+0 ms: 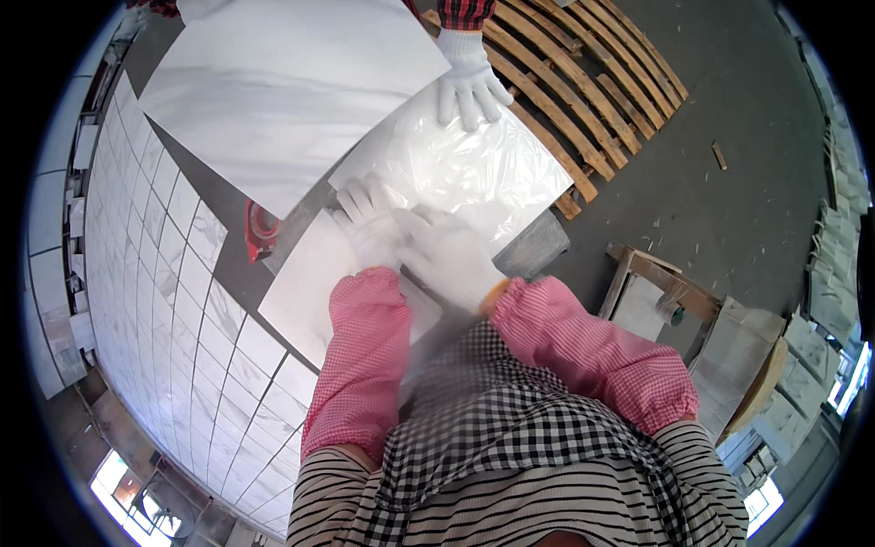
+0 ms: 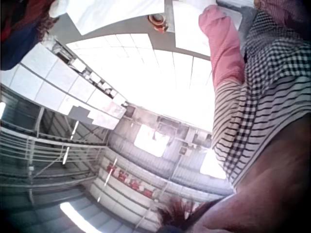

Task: The person picks up white rectangular boxes and wraps them in clear plastic film. They smooth the film over the boxes and place the wrapped items on a wooden pallet. Another person is visible nearby handling similar boxes.

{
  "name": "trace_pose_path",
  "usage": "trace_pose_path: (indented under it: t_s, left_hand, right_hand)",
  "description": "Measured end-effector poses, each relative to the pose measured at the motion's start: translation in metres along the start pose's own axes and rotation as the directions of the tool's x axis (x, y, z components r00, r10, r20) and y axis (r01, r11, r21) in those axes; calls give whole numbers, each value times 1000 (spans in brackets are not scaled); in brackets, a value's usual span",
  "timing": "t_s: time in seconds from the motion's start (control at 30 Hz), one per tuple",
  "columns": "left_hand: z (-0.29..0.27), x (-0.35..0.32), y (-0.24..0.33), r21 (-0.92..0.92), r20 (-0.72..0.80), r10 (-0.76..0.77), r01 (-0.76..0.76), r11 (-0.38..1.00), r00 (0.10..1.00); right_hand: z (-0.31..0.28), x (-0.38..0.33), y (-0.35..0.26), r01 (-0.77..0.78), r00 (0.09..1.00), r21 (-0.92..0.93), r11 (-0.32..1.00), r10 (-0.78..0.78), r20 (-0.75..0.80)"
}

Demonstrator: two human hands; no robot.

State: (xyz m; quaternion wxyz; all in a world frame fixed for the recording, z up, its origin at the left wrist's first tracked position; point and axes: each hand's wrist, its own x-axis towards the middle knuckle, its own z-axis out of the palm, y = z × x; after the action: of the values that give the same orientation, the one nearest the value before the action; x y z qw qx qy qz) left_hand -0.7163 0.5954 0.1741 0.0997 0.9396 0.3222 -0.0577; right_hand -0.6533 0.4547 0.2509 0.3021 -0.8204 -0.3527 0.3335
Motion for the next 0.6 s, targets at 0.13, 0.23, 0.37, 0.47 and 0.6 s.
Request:
trace_pose_path:
  t_s: [0.13,0.23,0.37,0.47,0.6]
  left_hand:
    - [49,-1,-26,-135,106,-135,149,980,985]
    - [52,0,-29,-209,71,-163,175,962,984]
    - [47,11,-35,140,-8,-155,154,978,988]
    - [37,14,-45,44,14,-104,103,994,994]
    - [15,13,-54,19,44,9,-10,1000,999]
  right_hand:
    - [21,11,73,-42,965,-530,847,-103,-241]
    - [8,-34,106,-289,933,-559,777,99,-345]
    - [1,-40,91,-343,935,-546,764,224,-274]
    - [10,-49,99,-288,901,-560,777,21,-434]
    - [17,-61,99,-161,935,-578,800,-64,-349]
